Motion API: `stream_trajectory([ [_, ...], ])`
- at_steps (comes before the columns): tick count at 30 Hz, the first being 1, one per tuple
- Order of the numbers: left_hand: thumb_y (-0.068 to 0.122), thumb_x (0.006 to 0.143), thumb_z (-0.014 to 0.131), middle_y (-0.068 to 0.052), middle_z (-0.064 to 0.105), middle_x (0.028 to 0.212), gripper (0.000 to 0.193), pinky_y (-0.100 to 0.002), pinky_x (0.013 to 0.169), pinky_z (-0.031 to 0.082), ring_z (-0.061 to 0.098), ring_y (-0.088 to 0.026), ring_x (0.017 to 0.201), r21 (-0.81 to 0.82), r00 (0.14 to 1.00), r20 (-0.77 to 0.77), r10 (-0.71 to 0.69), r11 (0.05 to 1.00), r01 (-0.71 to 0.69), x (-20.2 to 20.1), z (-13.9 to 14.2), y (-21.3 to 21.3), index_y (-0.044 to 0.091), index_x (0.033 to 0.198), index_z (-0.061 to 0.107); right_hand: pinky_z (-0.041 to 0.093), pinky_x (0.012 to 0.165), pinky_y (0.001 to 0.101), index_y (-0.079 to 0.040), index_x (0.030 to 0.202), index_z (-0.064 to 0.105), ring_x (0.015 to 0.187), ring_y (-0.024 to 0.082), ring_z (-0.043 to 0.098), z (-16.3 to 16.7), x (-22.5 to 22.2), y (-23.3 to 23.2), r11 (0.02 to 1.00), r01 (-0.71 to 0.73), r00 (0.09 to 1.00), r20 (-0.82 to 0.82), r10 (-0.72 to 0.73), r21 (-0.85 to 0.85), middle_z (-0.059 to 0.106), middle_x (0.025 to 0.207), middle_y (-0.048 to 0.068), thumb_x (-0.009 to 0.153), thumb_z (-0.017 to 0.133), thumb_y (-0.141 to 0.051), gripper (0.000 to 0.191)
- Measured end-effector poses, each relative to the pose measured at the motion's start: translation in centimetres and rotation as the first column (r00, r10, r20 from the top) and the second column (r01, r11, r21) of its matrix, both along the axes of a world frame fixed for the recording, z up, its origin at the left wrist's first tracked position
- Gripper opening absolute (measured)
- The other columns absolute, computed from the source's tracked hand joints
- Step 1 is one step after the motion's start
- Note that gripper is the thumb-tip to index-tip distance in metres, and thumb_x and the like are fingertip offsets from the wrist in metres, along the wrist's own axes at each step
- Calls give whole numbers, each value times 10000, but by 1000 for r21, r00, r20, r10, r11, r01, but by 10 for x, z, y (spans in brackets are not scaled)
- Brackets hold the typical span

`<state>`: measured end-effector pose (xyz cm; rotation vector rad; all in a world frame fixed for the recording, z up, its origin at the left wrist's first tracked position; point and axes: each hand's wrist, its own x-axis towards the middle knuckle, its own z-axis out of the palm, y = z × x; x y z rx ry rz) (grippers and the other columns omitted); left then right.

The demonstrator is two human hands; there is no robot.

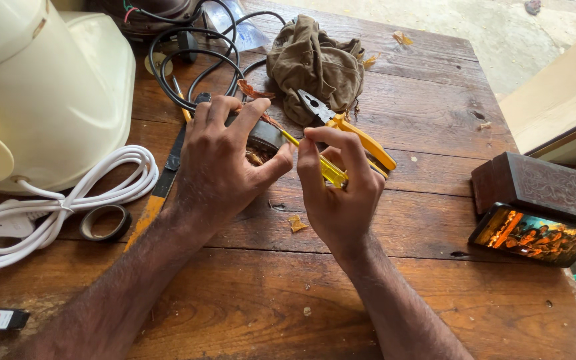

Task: The person uses a yellow-handled screwdriver to pry and adjust copper windings on a small cylindrical electrical component. They repeatedly insert the screwdriver into the coil, twist, and reposition the component on the wooden table.

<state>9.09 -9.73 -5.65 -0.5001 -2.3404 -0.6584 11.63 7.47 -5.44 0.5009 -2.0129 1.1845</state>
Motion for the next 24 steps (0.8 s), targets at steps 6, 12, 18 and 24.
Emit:
stream_trajectory([
  [6, 515, 888, 754, -175, 581, 1106, 681, -520, 894, 505, 559, -311, 1049, -9, 1000, -15, 5, 1000, -5, 0, -3, 0, 10, 1332, 647, 559, 597, 224, -26, 1108, 724, 697, 61, 707, 0, 2, 0, 997, -55, 988, 141, 63, -59, 744, 843, 45, 1029, 629, -82, 136],
  [12, 555, 916, 759, -171, 579, 1089, 697, -513, 862, 507, 573, -303, 1029, -18, 999, -33, 20, 1000, -20, -4, -7, 0, -10, 1311, 649, 580, 592, 218, -26, 1129, 725, 701, 84, 737, -9, -5, -4, 995, -88, 994, 66, 85, 53, 774, 899, 72, 1051, 602, -96, 162],
  [18, 553, 922, 766, -163, 583, 1110, 695, -498, 873, 514, 577, -295, 1053, -22, 996, -90, 23, 999, -25, -4, -8, -1, -6, 1316, 647, 608, 628, 251, -1, 1161, 709, 758, 100, 743, -15, 0, -5, 992, -99, 995, 11, 99, 72, 771, 916, 89, 1051, 612, -70, 162],
  [24, 540, 894, 749, -173, 592, 1118, 685, -519, 902, 502, 566, -321, 1085, -7, 999, -46, 16, 1000, -16, -1, -5, -3, -1, 1302, 652, 540, 446, 247, 1, 1070, 720, 554, 80, 639, -8, -12, -3, 968, -113, 980, 137, 145, -222, 696, 731, 67, 1025, 584, -77, 163],
])
